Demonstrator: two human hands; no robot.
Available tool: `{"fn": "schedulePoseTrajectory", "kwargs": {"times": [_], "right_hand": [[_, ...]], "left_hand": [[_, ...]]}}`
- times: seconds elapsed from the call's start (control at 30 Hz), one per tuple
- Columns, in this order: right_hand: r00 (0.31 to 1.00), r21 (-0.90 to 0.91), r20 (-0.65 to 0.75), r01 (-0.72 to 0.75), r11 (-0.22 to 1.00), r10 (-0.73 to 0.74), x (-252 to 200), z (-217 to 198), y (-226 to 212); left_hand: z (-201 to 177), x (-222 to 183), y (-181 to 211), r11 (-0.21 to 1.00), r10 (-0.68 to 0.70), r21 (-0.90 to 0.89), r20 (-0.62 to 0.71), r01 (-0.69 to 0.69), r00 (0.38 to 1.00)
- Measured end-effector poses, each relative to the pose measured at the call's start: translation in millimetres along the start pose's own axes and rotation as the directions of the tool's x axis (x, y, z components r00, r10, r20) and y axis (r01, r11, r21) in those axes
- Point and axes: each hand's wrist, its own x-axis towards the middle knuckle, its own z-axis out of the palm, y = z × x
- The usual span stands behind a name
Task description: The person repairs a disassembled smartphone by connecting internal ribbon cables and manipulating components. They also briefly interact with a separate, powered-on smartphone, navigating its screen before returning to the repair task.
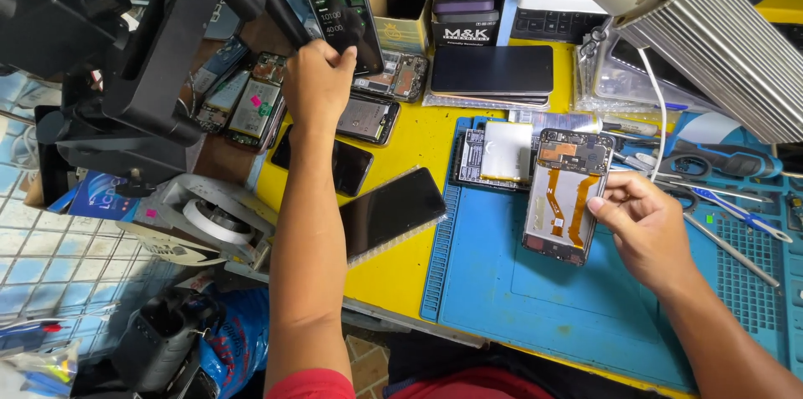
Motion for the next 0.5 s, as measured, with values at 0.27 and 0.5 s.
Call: {"fn": "schedulePoseTrajectory", "kwargs": {"times": [0.27, 0.5], "right_hand": [[0.999, -0.036, -0.031, 0.015, 0.999, -0.016, 1, -1, 4], [0.999, -0.077, -0.041, 0.007, 0.997, -0.010, 2, 1, 2]], "left_hand": [[-23, 14, -5, 0.995, 0.094, 0.035, 0.063, -0.097, 0.994], [-4, 14, -7, 0.985, -0.022, 0.172, 0.224, -0.018, 0.974]]}}
